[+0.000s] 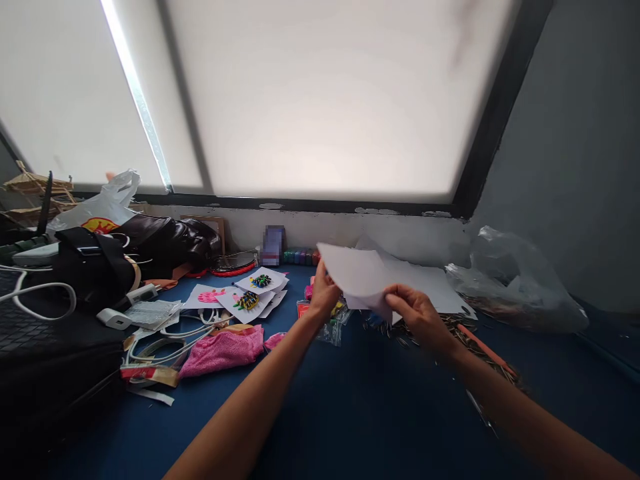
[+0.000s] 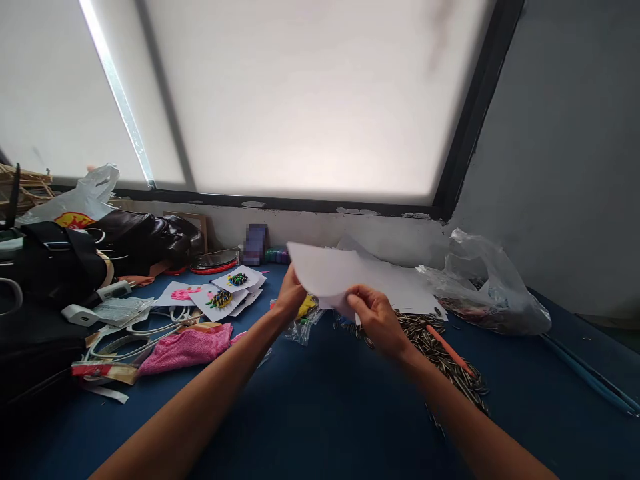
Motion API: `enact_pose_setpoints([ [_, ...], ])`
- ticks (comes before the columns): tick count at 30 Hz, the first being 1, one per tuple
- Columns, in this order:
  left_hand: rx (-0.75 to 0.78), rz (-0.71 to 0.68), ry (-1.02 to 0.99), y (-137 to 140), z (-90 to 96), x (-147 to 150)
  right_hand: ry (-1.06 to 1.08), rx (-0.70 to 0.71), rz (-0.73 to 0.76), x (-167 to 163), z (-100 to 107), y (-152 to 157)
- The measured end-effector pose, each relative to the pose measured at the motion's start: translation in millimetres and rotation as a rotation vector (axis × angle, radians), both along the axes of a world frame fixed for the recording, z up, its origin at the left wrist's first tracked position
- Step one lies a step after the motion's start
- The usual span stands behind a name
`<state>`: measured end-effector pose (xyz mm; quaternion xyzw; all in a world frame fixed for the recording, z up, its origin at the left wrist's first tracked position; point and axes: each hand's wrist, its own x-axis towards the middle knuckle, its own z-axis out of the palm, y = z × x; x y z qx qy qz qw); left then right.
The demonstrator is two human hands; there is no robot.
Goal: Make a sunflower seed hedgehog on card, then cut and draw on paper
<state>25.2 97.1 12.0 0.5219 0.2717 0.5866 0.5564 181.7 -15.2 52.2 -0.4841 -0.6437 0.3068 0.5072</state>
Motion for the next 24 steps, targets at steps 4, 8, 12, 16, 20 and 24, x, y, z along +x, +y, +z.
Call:
enact_pose_setpoints([
  [4, 0.019, -0.097, 0.019, 0.3, 5.5, -27.9, -0.061, -0.06, 0.07, 0.8, -3.1, -46.5],
  [8, 0.14, -0.327, 0.344, -6.5, 7.8, -40.2, -0.164, -0.071, -0.018, 9.6, -11.0, -72.1],
  [12, 0.184, -0.32, 0.428, -10.4, 6.9, -35.6, -0.317, -0.139, -0.076, 22.9, -22.0, -80.6],
  [16, 0.204, -0.162, 0.357, -9.4, 9.5, -31.6, -0.562, -0.116, -0.124, 36.5, -40.7, -75.4],
  [20, 0.216, -0.136, 0.324, -11.7, 19.3, -25.9, -0.582, 0.061, -0.214, 42.6, -46.7, -59.6],
  [24, 0.25, -0.115, 0.302, -21.3, 31.5, -15.6, -0.48, 0.105, -0.299, 48.2, -30.3, -46.6],
])
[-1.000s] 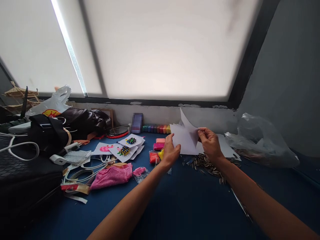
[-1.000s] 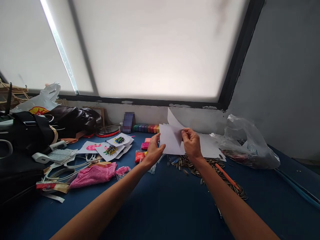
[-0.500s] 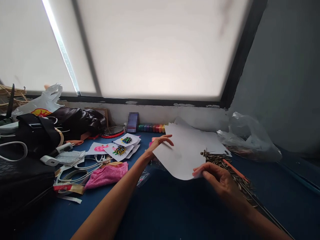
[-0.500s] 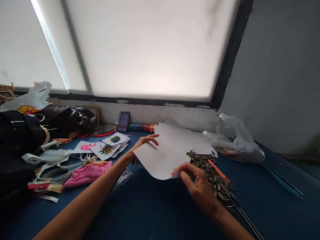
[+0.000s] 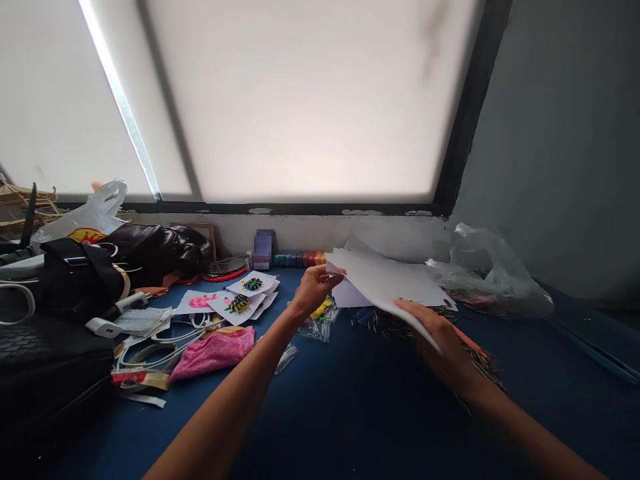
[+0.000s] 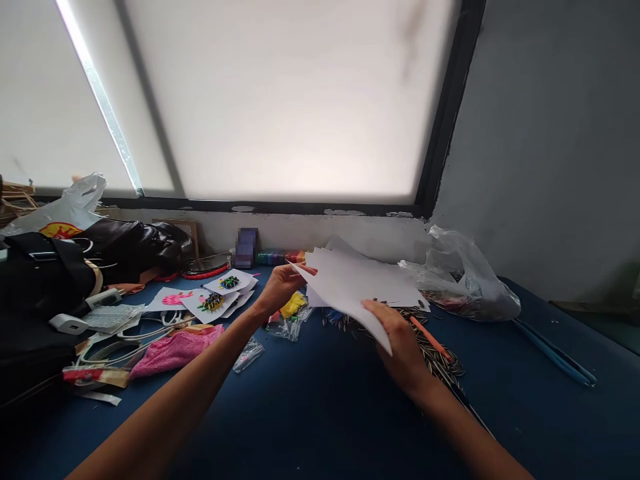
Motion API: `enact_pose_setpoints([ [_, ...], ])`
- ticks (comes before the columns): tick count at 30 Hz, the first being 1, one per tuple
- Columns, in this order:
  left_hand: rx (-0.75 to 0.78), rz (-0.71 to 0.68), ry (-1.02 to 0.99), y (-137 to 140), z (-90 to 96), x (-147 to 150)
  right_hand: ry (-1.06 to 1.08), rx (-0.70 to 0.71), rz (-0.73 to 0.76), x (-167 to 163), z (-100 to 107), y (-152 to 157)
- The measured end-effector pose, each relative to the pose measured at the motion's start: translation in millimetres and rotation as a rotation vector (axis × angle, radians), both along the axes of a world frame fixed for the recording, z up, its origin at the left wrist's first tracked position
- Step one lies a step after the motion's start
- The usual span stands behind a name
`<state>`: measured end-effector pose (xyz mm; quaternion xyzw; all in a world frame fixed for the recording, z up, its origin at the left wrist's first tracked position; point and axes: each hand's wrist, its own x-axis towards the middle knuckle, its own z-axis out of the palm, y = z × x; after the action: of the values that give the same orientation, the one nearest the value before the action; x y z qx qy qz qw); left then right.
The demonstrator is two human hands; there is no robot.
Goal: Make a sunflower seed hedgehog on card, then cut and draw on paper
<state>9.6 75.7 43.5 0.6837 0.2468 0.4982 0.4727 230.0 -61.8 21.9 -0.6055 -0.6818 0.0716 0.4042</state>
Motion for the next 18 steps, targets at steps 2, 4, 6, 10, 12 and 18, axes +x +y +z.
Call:
enact_pose_setpoints([
  [2, 0.028, 0.009, -0.004, -5.6, 5.6, 2.8, 0.064, 0.03, -0.07, 5.2, 7.9, 1.9],
  [4, 0.075, -0.005, 0.037, -10.7, 10.1, 1.3, 0.112, 0.045, -0.125, 10.4, 11.2, -0.4],
  [6, 0.117, -0.043, 0.132, -15.4, 12.5, -5.2, 0.138, 0.043, -0.149, 13.6, 9.8, -7.2],
  [10, 0.138, -0.191, 0.364, -27.6, 8.2, -27.0, 0.143, 0.009, -0.109, 13.2, -0.8, -28.6],
  [12, 0.128, -0.26, 0.467, -36.7, 2.1, -37.4, 0.112, -0.016, -0.023, 12.5, -6.6, -37.1],
  [18, -0.025, -0.356, 0.526, -65.5, -14.1, -54.8, 0.039, -0.048, 0.113, 10.1, -15.6, -41.0],
])
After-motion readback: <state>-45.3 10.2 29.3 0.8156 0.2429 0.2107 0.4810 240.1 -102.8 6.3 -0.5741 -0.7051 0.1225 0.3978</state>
